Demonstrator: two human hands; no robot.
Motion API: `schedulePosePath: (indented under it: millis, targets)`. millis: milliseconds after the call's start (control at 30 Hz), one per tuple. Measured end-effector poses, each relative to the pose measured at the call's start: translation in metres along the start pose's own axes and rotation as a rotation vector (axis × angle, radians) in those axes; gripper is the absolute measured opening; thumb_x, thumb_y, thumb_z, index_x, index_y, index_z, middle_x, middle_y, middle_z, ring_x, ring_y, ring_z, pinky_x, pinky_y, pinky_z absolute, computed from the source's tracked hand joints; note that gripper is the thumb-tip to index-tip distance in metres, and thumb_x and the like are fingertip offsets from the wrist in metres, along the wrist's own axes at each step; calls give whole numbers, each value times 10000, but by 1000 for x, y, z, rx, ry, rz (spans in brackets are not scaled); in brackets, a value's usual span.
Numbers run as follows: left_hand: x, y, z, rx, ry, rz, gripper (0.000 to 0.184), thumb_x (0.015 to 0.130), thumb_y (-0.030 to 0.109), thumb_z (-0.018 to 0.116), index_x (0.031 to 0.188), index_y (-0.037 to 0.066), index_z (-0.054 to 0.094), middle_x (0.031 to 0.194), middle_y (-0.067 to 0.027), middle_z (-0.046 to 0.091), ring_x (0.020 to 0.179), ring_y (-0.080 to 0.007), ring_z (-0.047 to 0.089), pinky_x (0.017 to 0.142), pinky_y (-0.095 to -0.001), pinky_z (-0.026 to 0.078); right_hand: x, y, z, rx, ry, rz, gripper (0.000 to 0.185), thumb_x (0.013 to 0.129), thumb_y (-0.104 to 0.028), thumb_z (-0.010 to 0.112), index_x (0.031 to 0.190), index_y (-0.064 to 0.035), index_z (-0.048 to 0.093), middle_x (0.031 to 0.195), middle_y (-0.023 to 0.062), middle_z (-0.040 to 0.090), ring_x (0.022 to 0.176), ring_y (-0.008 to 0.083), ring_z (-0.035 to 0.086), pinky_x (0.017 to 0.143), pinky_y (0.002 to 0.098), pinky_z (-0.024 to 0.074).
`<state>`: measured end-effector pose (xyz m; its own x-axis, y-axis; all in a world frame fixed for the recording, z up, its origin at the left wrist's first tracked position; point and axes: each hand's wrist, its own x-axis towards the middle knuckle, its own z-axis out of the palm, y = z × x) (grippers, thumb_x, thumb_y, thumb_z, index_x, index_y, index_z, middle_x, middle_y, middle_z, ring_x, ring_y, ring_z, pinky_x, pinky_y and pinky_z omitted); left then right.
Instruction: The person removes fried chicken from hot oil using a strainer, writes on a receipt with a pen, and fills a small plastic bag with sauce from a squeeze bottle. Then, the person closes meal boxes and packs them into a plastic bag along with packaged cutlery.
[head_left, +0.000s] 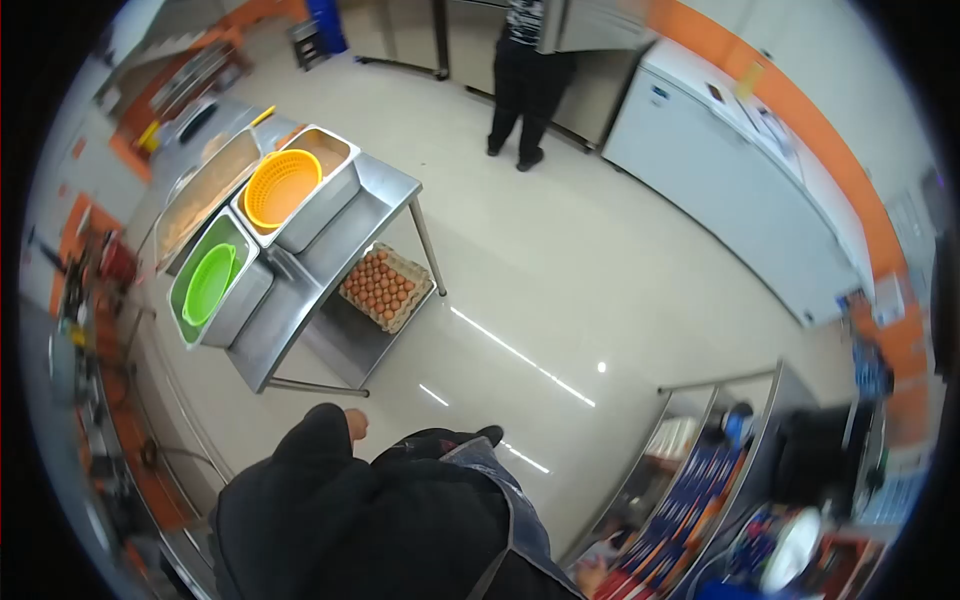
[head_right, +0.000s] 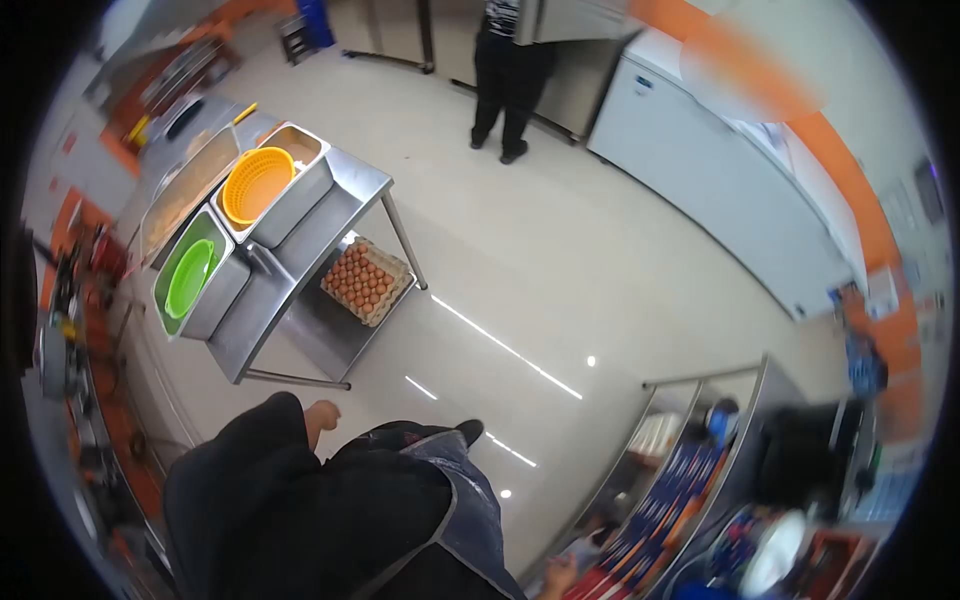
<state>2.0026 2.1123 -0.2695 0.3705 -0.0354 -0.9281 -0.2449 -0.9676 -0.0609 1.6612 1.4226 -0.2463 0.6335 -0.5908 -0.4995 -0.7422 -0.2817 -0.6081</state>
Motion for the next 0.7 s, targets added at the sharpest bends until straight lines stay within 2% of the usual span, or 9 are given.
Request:
schedulePosePath:
  millis: [100, 167, 267, 333, 400, 433, 467, 633, 700]
  targets:
    - [18, 74, -121, -371, 317, 28, 353, 780, 182, 579, 1109, 126, 692, 1143, -143, 674, 1092, -329, 618, 940, -425, 486, 65, -157, -8, 235, -142, 356, 585, 794, -22, 656, 1344, 23, 459, 953, 110, 672, 818, 213, 665, 676, 365, 566]
    - [44, 110, -212, -625, 545, 282, 286, 769, 145, 613, 1037, 100, 702, 1023, -157, 701, 992, -324, 656, 852, -404, 521, 136, -179, -12, 312, -263, 172, 565, 810, -47, 664, 1337, 25, 471, 871, 96, 680, 737, 195, 664, 649, 350, 562]
    - [68, 176, -352, -556, 792, 399, 290, 777, 134, 633, 1060, 103, 687, 977, -144, 702, 913, -323, 667, 785, -397, 534, 273, -170, -30, -43, -154, -594, 284, 834, -89, 644, 1094, 24, 637, 730, 96, 661, 686, 169, 654, 612, 335, 523]
    - [63, 237, -461, -772, 657, 252, 287, 832, 207, 666, 1095, 92, 662, 1018, -149, 696, 961, -351, 650, 848, -444, 512, 354, -227, -55, -276, -193, -424, 251, 834, -161, 626, 1032, -9, 652, 763, 144, 669, 692, 241, 659, 639, 374, 511]
    - [166, 261, -497, -499, 1090, 469, 238, 881, 276, 617, 1046, 116, 682, 830, -131, 689, 793, -322, 669, 723, -433, 533, 457, -247, -69, -330, -141, -161, 397, 807, -196, 643, 1169, -32, 639, 929, 194, 692, 886, 341, 670, 823, 421, 526]
    - [184, 279, -528, -405, 731, 322, 244, 940, 294, 545, 1027, 114, 684, 828, -118, 698, 797, -312, 679, 736, -431, 539, 494, -301, -93, -276, -124, -123, 456, 789, -206, 663, 1210, -33, 627, 1024, 219, 683, 984, 365, 653, 898, 445, 508]
    - [213, 297, -534, -555, 943, 466, 256, 961, 282, 509, 1014, 101, 683, 858, -115, 710, 826, -304, 689, 754, -428, 545, 546, -315, -100, -254, 88, -423, 247, 794, -155, 619, 992, -16, 666, 800, 169, 684, 720, 334, 669, 673, 420, 535]
    - [202, 411, -638, -305, 333, 379, 449, 798, 257, 713, 1188, 53, 626, 1023, -134, 702, 990, -267, 668, 874, -387, 522, 707, -510, -184, -134, 60, -685, 565, 753, 70, 522, 1299, -62, 573, 1198, 221, 623, 1071, 371, 603, 932, 409, 501]
    - [281, 442, -649, -278, 300, 513, 496, 781, 280, 747, 1200, 43, 625, 1023, -133, 704, 993, -264, 668, 864, -378, 525, 753, -583, -238, 6, -112, -566, 531, 779, 20, 563, 1304, -61, 560, 1083, 173, 669, 986, 326, 635, 861, 407, 519]
